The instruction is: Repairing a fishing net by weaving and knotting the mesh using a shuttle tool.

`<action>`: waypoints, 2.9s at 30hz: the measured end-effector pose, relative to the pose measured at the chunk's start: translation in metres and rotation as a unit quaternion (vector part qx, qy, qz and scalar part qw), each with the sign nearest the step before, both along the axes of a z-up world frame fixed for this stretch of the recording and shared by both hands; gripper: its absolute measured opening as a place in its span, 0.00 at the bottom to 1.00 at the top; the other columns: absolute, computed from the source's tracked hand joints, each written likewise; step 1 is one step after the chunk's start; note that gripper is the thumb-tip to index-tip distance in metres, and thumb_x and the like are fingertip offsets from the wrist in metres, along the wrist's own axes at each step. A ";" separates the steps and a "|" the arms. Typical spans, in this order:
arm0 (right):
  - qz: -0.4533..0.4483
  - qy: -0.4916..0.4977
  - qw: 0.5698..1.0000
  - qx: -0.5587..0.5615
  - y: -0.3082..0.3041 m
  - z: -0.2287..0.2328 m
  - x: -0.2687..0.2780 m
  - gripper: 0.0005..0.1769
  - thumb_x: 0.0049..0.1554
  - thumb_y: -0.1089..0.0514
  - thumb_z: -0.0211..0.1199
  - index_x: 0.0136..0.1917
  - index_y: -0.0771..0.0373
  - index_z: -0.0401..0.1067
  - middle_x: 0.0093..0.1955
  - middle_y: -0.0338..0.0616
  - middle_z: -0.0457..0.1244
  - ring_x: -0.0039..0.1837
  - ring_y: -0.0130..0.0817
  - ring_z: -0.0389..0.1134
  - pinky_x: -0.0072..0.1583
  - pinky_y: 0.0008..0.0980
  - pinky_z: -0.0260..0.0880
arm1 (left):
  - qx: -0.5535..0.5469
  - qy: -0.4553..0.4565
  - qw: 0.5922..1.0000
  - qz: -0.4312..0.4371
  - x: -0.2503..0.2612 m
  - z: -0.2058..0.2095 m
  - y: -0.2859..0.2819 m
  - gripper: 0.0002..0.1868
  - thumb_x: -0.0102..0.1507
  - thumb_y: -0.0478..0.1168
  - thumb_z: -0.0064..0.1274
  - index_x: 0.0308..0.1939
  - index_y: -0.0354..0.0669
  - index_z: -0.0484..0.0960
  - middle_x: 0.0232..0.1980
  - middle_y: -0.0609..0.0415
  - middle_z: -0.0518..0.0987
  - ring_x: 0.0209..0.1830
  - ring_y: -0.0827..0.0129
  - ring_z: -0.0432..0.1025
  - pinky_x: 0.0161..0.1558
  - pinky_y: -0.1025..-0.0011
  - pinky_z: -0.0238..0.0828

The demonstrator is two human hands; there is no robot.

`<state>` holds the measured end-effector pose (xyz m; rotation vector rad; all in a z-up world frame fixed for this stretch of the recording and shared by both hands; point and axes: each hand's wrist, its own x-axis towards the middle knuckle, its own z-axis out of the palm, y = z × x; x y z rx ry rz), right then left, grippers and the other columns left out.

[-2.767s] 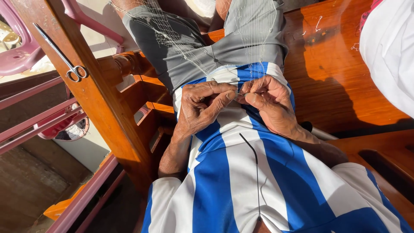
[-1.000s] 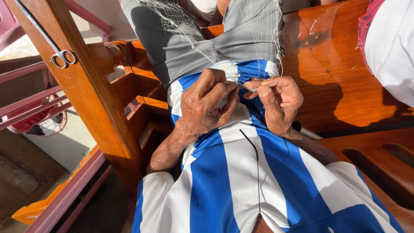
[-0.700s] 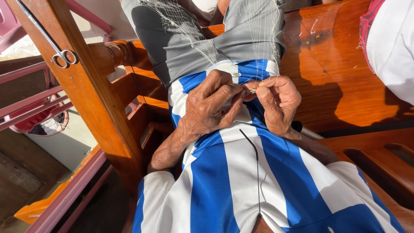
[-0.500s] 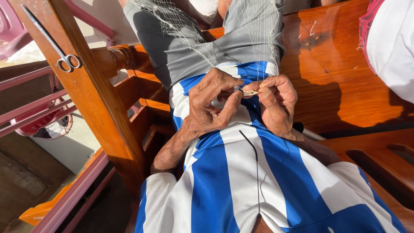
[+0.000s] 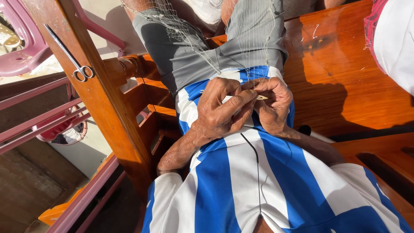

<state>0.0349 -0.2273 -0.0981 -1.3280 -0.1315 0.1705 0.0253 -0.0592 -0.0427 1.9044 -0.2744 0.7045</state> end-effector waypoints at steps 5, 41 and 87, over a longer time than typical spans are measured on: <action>-0.002 0.036 0.999 0.036 0.017 0.024 0.003 0.13 0.59 0.69 0.72 0.48 0.76 0.67 0.49 0.67 0.71 0.51 0.43 0.77 0.51 0.35 0.78 | -0.016 -0.021 1.000 -0.007 -0.007 0.027 0.004 0.04 0.66 0.42 0.64 0.38 0.49 0.90 0.44 0.50 0.73 0.43 0.54 0.72 0.50 0.55 0.75; -0.050 -0.027 0.998 0.005 0.013 0.015 0.005 0.12 0.68 0.59 0.61 0.53 0.62 0.59 0.56 0.67 0.68 0.60 0.47 0.74 0.68 0.48 0.75 | -0.420 0.376 0.814 -0.142 -0.001 0.018 0.067 0.06 0.66 0.34 0.66 0.40 0.32 0.86 0.22 0.62 0.66 0.26 0.86 0.59 0.32 0.89 0.61; -0.037 -0.110 0.993 -0.009 -0.003 -0.009 -0.003 0.07 0.75 0.59 0.45 0.59 0.61 0.49 0.46 0.73 0.70 0.35 0.49 0.75 0.49 0.46 0.82 | -0.249 0.319 0.884 -0.236 -0.007 0.025 0.080 0.05 0.69 0.36 0.64 0.38 0.40 0.88 0.26 0.54 0.77 0.27 0.77 0.66 0.33 0.79 0.70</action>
